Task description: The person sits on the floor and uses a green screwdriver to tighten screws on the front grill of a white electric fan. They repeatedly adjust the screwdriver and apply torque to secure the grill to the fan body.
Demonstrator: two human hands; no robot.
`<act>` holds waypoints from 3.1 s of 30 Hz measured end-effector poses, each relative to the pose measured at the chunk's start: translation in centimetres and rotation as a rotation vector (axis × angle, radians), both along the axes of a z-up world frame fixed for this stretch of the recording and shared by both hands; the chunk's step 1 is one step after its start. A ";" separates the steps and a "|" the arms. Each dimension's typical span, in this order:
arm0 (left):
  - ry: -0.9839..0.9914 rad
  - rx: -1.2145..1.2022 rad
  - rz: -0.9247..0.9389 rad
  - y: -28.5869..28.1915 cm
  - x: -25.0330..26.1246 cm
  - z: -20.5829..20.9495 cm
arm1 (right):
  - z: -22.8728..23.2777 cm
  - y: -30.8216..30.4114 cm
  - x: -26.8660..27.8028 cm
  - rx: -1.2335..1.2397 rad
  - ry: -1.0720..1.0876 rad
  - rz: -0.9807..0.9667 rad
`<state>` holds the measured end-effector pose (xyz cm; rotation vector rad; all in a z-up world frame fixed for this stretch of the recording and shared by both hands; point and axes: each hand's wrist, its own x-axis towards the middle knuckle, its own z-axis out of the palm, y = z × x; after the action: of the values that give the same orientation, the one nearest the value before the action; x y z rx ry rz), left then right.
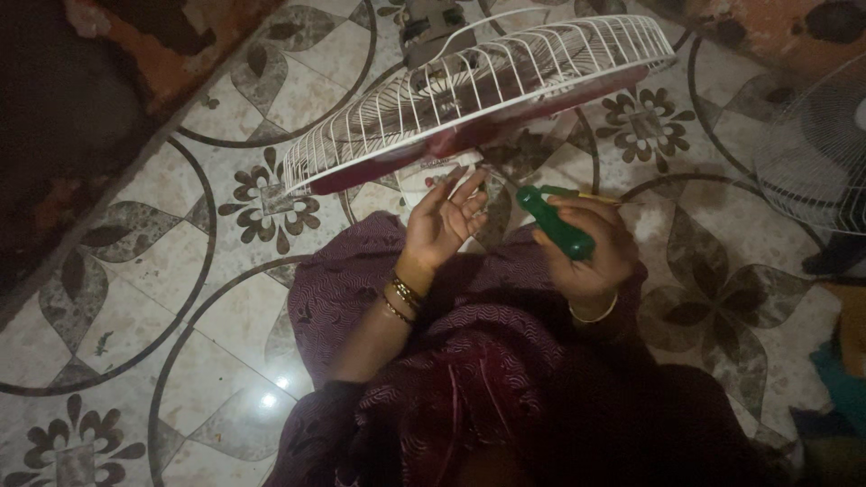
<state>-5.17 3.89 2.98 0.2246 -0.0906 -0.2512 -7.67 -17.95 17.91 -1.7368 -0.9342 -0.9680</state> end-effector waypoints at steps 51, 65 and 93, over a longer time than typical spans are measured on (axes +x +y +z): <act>-0.593 1.627 1.089 -4.4 -5.2 9.6 | -5.1 3.7 3.3 0.030 -0.022 0.263; -0.288 1.525 1.677 -0.7 -4.1 6.5 | -5.9 3.4 6.4 0.324 0.277 0.380; -0.749 1.711 1.137 -2.4 -5.9 8.1 | -9.3 -1.1 4.6 -0.188 0.384 -0.216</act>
<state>-11.08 1.50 11.07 1.9927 -0.4556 1.0027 -3.04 -19.09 8.59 -2.1223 -0.6120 -0.6571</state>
